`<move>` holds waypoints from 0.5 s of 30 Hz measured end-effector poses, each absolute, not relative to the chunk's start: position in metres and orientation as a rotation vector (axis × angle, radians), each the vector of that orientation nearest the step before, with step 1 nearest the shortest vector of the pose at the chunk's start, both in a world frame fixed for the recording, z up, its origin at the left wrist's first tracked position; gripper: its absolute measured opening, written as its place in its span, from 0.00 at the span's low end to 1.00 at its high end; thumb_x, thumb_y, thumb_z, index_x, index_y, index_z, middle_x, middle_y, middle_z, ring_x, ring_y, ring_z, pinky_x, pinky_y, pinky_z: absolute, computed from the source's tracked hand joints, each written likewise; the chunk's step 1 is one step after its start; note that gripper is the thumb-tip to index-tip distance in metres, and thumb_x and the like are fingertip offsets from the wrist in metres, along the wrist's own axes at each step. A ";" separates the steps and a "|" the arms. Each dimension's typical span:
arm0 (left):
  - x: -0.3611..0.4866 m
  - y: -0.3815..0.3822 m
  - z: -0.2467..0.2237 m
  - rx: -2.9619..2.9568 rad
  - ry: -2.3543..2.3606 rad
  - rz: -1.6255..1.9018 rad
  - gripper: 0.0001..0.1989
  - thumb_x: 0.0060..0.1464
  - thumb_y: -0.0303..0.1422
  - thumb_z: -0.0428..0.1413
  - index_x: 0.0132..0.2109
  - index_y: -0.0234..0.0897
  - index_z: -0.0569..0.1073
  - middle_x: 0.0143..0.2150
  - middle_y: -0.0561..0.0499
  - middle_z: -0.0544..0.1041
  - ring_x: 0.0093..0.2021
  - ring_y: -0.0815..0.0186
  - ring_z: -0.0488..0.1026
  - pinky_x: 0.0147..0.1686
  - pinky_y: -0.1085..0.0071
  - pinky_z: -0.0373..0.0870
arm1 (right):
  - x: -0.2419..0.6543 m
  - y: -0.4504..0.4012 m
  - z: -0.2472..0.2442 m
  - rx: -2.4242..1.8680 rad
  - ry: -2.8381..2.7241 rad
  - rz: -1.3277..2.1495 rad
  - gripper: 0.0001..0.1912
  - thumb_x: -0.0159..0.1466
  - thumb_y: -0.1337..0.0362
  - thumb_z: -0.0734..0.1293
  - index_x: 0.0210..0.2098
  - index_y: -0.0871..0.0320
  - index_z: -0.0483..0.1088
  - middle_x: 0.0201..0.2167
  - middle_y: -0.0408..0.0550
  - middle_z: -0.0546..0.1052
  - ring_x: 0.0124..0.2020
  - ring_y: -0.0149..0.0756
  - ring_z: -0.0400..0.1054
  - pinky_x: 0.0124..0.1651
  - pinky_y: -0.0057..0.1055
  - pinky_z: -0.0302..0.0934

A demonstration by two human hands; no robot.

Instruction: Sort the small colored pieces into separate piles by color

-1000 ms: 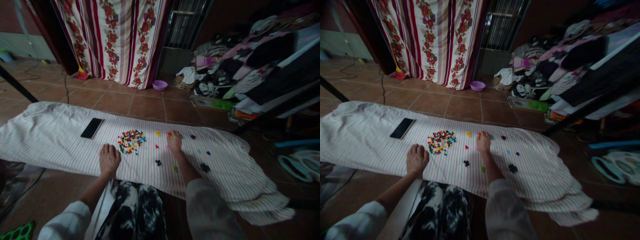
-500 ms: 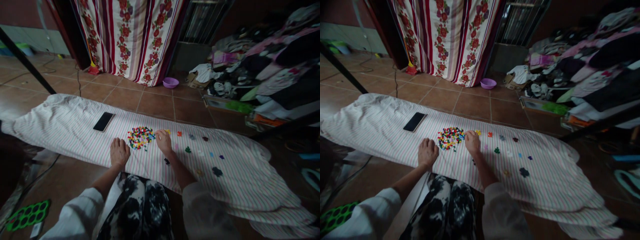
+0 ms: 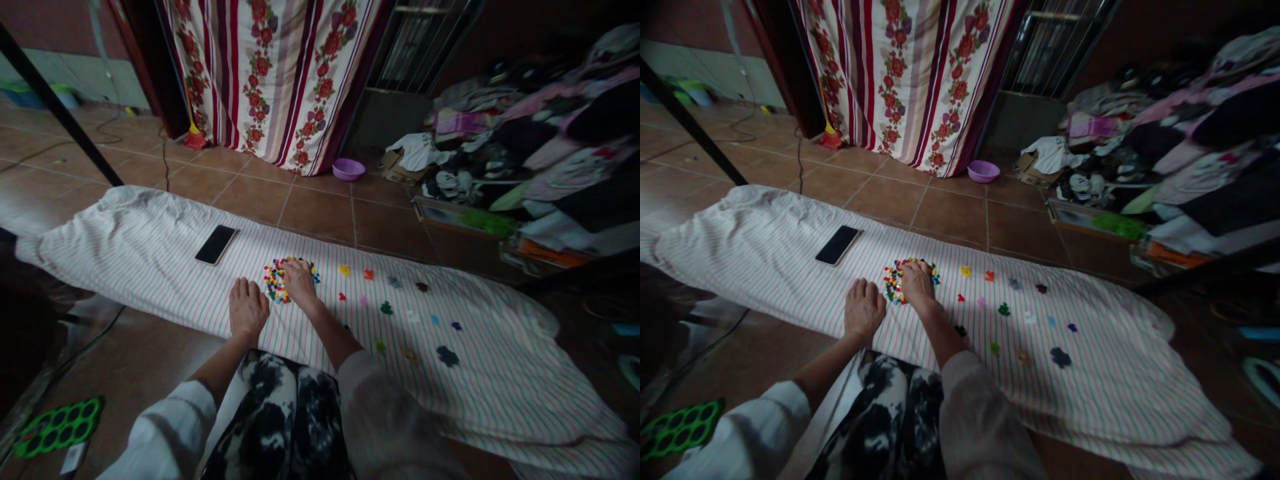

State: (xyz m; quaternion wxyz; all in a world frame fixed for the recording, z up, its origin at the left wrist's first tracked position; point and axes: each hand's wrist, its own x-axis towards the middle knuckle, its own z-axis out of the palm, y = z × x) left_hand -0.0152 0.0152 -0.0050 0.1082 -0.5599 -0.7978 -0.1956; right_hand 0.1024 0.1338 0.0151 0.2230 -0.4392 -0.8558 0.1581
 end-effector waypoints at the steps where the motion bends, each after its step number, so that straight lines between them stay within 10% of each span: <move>1: -0.015 0.015 -0.004 -1.650 -2.348 -0.581 0.13 0.59 0.33 0.47 0.45 0.29 0.71 0.55 0.32 0.70 0.61 0.46 0.63 0.58 0.53 0.61 | 0.100 0.134 0.017 -1.237 -2.368 0.419 0.18 0.66 0.70 0.58 0.46 0.56 0.77 0.45 0.50 0.77 0.51 0.43 0.59 0.56 0.37 0.54; 15: -0.015 0.015 -0.004 -1.650 -2.338 -0.620 0.13 0.59 0.32 0.47 0.45 0.28 0.71 0.55 0.31 0.71 0.61 0.46 0.63 0.58 0.52 0.61 | 0.076 0.135 0.021 -1.524 -2.448 0.199 0.12 0.66 0.64 0.61 0.42 0.58 0.75 0.43 0.53 0.75 0.50 0.44 0.58 0.53 0.37 0.52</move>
